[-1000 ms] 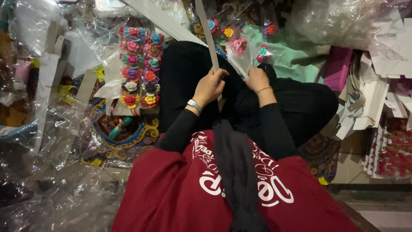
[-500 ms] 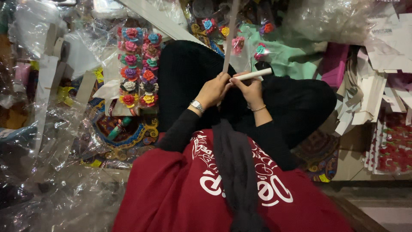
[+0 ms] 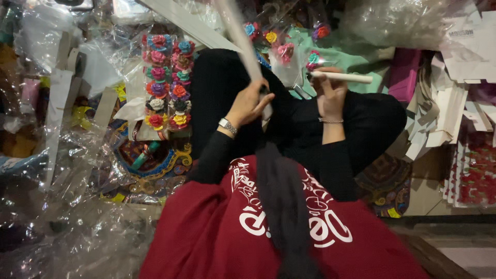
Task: The person sits on the floor and arranges small, colorful hair accessories into clear plastic bags. They then use a handheld stapler to attach the bags to white cardboard strips, creating a display strip.
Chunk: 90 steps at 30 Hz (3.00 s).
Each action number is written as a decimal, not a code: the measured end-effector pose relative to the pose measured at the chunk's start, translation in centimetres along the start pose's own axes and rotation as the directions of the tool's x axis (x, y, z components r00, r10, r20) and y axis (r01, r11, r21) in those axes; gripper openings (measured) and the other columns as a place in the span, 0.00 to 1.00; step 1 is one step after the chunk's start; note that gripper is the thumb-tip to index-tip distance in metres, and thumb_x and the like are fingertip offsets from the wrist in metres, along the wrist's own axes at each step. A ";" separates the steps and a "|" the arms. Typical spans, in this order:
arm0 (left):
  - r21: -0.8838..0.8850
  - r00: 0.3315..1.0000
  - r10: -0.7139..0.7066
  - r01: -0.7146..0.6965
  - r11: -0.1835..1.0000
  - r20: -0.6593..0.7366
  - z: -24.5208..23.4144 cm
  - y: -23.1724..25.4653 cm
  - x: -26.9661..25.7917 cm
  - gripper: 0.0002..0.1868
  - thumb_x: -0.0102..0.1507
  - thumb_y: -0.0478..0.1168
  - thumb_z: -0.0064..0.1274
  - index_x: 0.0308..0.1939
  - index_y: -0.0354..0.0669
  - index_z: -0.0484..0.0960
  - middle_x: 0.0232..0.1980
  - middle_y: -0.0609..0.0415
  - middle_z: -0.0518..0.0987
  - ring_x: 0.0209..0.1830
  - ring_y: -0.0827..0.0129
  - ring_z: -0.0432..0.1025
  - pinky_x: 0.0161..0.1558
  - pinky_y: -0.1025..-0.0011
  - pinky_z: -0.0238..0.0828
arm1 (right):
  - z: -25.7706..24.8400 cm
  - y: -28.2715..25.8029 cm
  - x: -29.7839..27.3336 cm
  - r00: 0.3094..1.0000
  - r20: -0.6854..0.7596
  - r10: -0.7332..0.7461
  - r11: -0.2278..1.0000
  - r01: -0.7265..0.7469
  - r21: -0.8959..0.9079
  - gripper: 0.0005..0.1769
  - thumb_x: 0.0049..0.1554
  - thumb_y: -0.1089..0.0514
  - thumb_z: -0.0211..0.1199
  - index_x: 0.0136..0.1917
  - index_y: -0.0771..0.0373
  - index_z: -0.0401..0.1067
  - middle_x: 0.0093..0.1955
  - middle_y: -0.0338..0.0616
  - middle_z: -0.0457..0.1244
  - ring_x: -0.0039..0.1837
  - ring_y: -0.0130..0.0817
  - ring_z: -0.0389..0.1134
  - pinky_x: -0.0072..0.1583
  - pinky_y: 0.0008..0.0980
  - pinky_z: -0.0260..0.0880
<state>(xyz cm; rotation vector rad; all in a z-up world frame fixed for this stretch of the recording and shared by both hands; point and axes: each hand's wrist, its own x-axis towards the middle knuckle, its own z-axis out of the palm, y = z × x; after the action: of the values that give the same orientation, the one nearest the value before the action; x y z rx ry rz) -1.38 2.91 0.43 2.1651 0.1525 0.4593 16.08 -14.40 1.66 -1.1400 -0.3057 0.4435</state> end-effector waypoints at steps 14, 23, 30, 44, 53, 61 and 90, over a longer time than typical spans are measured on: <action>0.482 0.973 -0.195 0.112 0.869 0.124 -2.2 -4.5 4.3 0.26 0.52 0.46 0.68 0.47 0.42 0.71 0.45 0.48 0.74 0.56 0.55 0.66 0.65 0.53 0.54 | 6.3 7.8 -2.5 0.996 -0.084 0.024 0.762 -0.072 -0.644 0.13 0.51 0.50 0.81 0.44 0.55 0.81 0.39 0.43 0.70 0.42 0.33 0.71 0.51 0.36 0.73; 0.401 0.970 -0.224 0.168 0.900 0.097 -2.1 -4.5 4.4 0.27 0.52 0.40 0.67 0.46 0.48 0.64 0.42 0.51 0.73 0.52 0.52 0.70 0.64 0.52 0.57 | 6.1 7.8 -2.3 1.000 0.004 0.005 0.861 -0.002 -0.509 0.07 0.56 0.60 0.74 0.44 0.63 0.78 0.29 0.40 0.66 0.28 0.24 0.67 0.36 0.23 0.69; 0.443 0.969 -0.230 0.166 0.881 0.093 -2.0 -4.3 4.3 0.30 0.51 0.41 0.68 0.47 0.49 0.63 0.40 0.50 0.74 0.50 0.54 0.70 0.64 0.55 0.57 | 6.0 7.6 -2.2 0.999 0.029 0.018 0.794 0.004 -0.609 0.09 0.56 0.54 0.76 0.45 0.58 0.80 0.27 0.36 0.65 0.29 0.23 0.67 0.38 0.24 0.68; 0.409 0.967 -0.240 0.186 0.893 0.087 -2.1 -4.1 4.6 0.29 0.51 0.39 0.67 0.47 0.49 0.63 0.39 0.51 0.74 0.50 0.56 0.70 0.64 0.55 0.56 | 6.0 7.4 -2.3 0.998 0.006 0.062 0.798 -0.045 -0.601 0.06 0.56 0.56 0.73 0.44 0.56 0.78 0.27 0.39 0.66 0.29 0.26 0.67 0.39 0.26 0.69; 0.427 0.973 -0.214 0.159 0.890 0.085 -2.2 -3.9 4.4 0.29 0.51 0.40 0.67 0.47 0.49 0.62 0.39 0.50 0.73 0.50 0.56 0.70 0.64 0.56 0.57 | 6.0 7.6 -2.1 0.996 -0.071 0.060 0.879 -0.087 -0.468 0.07 0.59 0.58 0.70 0.43 0.62 0.77 0.34 0.47 0.70 0.29 0.31 0.70 0.34 0.26 0.72; 0.399 0.966 -0.240 0.184 0.898 0.096 -2.3 -4.0 4.3 0.28 0.52 0.40 0.66 0.47 0.50 0.63 0.40 0.52 0.73 0.51 0.57 0.69 0.64 0.57 0.56 | 5.8 7.7 -2.2 0.998 -0.034 0.054 0.831 -0.064 -0.553 0.10 0.57 0.56 0.75 0.45 0.63 0.78 0.30 0.44 0.66 0.28 0.28 0.68 0.32 0.25 0.68; 0.223 0.984 0.164 -0.174 0.959 0.064 0.0 -2.1 4.6 0.16 0.70 0.54 0.48 0.48 0.46 0.71 0.35 0.45 0.74 0.43 0.47 0.73 0.46 0.55 0.70 | 3.7 3.7 -0.3 0.987 -0.004 -0.158 0.921 0.146 -0.363 0.11 0.62 0.58 0.68 0.42 0.68 0.76 0.33 0.51 0.67 0.31 0.33 0.70 0.31 0.28 0.72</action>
<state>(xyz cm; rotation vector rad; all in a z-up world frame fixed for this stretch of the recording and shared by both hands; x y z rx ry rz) 3.00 5.42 -0.04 2.4242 -0.0068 0.5104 13.52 -10.31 -0.34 -1.4699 -0.4567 0.2340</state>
